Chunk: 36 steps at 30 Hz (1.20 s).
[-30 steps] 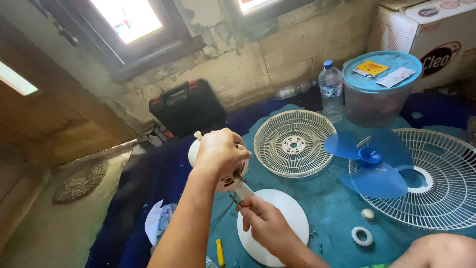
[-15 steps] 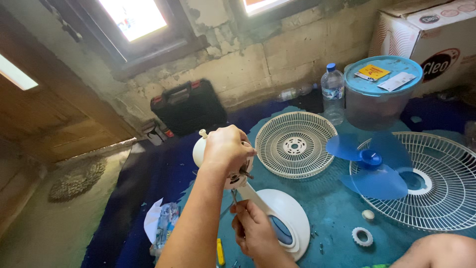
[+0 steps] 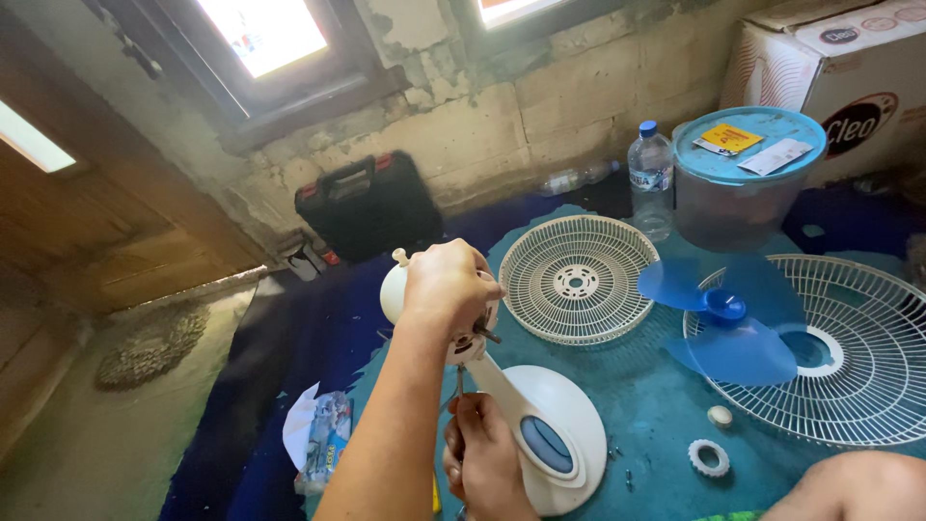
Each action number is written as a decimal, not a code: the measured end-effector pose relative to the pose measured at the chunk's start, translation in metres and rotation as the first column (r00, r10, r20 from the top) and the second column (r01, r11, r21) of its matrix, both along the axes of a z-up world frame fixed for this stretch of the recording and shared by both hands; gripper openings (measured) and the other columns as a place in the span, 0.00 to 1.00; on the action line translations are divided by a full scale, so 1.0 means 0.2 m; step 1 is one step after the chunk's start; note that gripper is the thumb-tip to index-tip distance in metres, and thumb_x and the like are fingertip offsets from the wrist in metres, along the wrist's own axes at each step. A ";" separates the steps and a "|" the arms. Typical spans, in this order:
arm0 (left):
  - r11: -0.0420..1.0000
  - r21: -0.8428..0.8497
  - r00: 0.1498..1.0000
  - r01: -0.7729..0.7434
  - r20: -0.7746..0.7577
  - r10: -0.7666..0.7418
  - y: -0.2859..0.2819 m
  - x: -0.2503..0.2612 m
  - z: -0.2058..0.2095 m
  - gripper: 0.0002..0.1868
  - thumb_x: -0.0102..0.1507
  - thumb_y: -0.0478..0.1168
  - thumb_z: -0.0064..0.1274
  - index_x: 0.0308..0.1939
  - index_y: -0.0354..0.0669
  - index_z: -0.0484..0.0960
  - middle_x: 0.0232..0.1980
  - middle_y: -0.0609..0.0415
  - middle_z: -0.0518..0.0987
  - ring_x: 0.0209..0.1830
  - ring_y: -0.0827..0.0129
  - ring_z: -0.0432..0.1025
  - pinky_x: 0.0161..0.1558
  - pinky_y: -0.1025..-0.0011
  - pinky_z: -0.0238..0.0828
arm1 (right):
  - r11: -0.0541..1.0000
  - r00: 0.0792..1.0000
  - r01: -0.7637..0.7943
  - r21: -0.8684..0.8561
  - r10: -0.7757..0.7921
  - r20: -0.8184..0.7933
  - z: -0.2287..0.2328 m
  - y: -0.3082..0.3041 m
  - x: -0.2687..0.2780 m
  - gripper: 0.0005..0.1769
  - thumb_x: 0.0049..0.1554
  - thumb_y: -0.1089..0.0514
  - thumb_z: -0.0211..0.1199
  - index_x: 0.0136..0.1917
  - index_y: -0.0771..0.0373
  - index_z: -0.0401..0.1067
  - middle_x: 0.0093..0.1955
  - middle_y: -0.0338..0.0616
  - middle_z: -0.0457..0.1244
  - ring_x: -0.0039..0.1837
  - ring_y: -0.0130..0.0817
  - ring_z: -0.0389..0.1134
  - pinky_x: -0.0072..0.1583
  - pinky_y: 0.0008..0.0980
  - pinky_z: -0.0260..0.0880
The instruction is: The person disassembles a white pedestal fan, removes the fan blade, and uses a yellow screwdriver to adjust internal components of the motor housing. The person then reattaches the fan blade and continues to adjust the motor housing.
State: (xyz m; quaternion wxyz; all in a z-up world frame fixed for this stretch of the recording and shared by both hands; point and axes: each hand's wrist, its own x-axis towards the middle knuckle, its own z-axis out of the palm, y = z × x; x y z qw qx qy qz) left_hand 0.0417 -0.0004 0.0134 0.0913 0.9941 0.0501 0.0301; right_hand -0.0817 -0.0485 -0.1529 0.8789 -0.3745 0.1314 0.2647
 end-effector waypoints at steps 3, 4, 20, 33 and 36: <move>1.000 -0.003 1.000 0.001 0.011 -0.001 0.00 0.00 -0.01 0.16 0.48 0.51 0.66 0.36 0.50 0.91 0.35 0.47 0.85 0.36 0.58 0.81 0.47 0.64 0.77 | 0.999 0.998 0.036 -0.008 -0.036 -0.046 0.03 0.03 -0.02 0.13 0.65 0.48 0.51 0.50 0.60 0.66 0.29 0.39 0.54 0.23 0.26 0.48 0.25 0.29 0.39; 1.000 0.000 1.000 0.004 0.023 -0.004 0.01 0.00 -0.02 0.16 0.48 0.51 0.66 0.36 0.50 0.91 0.35 0.47 0.85 0.36 0.58 0.81 0.47 0.65 0.77 | 0.999 0.997 0.044 -0.008 -0.045 -0.063 0.05 0.03 -0.02 0.12 0.64 0.49 0.51 0.50 0.60 0.66 0.29 0.40 0.54 0.23 0.27 0.48 0.25 0.29 0.40; 0.996 -0.016 0.996 0.083 0.023 -0.082 0.00 -0.03 0.01 0.22 0.51 0.55 0.68 0.42 0.47 0.89 0.43 0.46 0.85 0.48 0.53 0.78 0.61 0.62 0.66 | 0.998 0.997 -0.044 0.034 0.046 -0.062 0.11 -0.03 -0.02 0.12 0.62 0.52 0.54 0.53 0.62 0.66 0.31 0.43 0.57 0.24 0.30 0.52 0.24 0.31 0.44; 0.289 -0.944 0.775 0.159 0.301 0.556 0.07 -0.57 -0.75 0.20 0.65 0.30 0.46 0.62 0.37 0.73 0.56 0.50 0.80 0.55 0.68 0.74 0.56 0.69 0.71 | 0.976 0.979 0.199 -0.090 -0.193 0.071 0.02 -0.14 0.10 0.12 0.62 0.53 0.59 0.56 0.61 0.67 0.31 0.41 0.56 0.24 0.25 0.49 0.25 0.27 0.43; 0.190 -0.947 0.801 0.258 0.320 0.506 0.01 -0.56 -0.83 0.20 0.66 0.31 0.47 0.62 0.34 0.72 0.58 0.48 0.80 0.58 0.69 0.75 0.59 0.70 0.69 | 0.896 0.894 0.363 -0.257 -0.257 0.367 0.08 -0.21 0.17 0.16 0.61 0.53 0.60 0.61 0.60 0.66 0.37 0.37 0.60 0.31 0.19 0.53 0.31 0.23 0.52</move>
